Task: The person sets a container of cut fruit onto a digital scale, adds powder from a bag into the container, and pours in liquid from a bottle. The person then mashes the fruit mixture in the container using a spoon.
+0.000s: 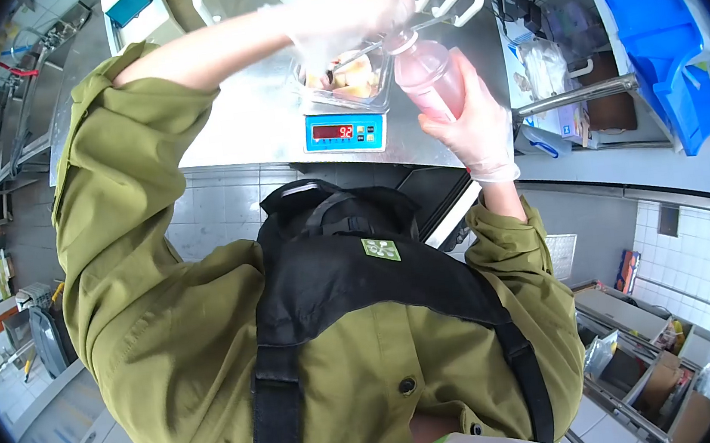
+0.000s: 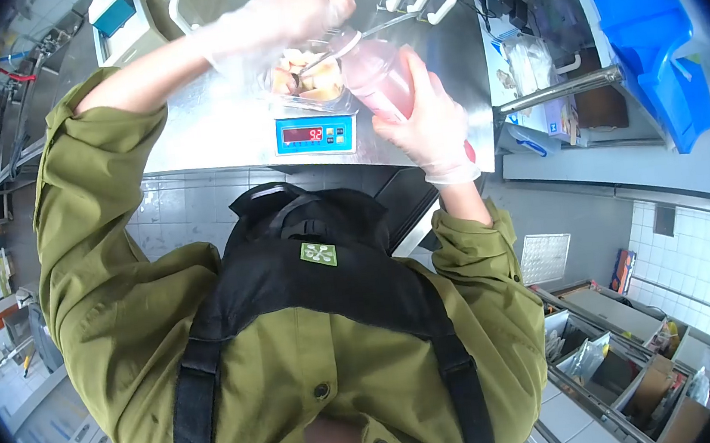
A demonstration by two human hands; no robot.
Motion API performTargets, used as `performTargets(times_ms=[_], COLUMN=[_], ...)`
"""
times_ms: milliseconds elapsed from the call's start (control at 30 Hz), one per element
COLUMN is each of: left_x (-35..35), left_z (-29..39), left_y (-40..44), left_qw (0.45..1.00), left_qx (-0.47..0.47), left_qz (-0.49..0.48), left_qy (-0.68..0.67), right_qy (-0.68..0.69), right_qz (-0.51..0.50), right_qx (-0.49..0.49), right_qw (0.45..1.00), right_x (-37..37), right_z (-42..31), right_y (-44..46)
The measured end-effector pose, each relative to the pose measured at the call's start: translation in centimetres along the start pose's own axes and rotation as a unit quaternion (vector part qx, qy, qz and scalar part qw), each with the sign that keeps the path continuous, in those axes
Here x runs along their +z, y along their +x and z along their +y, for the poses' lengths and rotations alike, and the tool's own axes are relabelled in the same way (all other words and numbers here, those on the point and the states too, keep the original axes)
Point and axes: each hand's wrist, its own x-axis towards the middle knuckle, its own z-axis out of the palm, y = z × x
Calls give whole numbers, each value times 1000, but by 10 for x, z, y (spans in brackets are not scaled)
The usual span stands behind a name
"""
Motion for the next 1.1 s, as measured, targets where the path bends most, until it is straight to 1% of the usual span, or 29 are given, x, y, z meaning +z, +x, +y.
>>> performTargets(times_ms=[33, 67, 100, 200, 233, 400, 533, 633, 733, 833, 933, 1000, 1033, 1100], left_x=[3, 10, 13, -6, -14, -27, -17, -11, -12, -15, -13, -1, 2, -4], left_z=[-24, -55, -74, -83, -66, -70, -86, -94, -93, -88, -93, -92, -91, -87], left_y=[5, 11, 12, 1, -14, -34, -33, -39, -34, -38, -38, -44, -47, -46], left_qw=[980, 922, 826, 883, 838, 872, 887, 842, 869, 874, 838, 907, 930, 933], left_qx=[-29, -55, -77, 3, -13, -75, -115, -75, -172, -200, -213, -143, -106, -153], left_qz=[-36, -70, -104, -18, 23, 2, -13, -19, -35, -28, -63, 43, 96, 60], left_qy=[-193, -378, -548, -468, -545, -483, -446, -534, -462, -442, -499, -394, -337, -319], right_qy=[-44, -56, -67, -102, -110, -142, -172, -181, -188, -192, -203, -214, -219, -229], right_qz=[1, -6, -12, -51, -63, -98, -113, -122, -131, -157, -172, -175, -175, -177], right_qx=[-1, -1, -1, 15, 21, 25, 19, 13, 10, 30, 39, 37, 36, 33], right_qw=[999, 998, 998, 993, 992, 985, 978, 976, 973, 968, 963, 960, 959, 957], right_x=[5, 9, 13, 20, 22, 27, 27, 27, 29, 29, 30, 30, 29, 30], right_z=[2, 4, 7, 10, 12, 12, 7, 3, 1, -5, -10, -12, -13, -14], right_y=[1, 1, 1, 0, -1, 0, 3, 8, 12, 17, 21, 24, 25, 27])
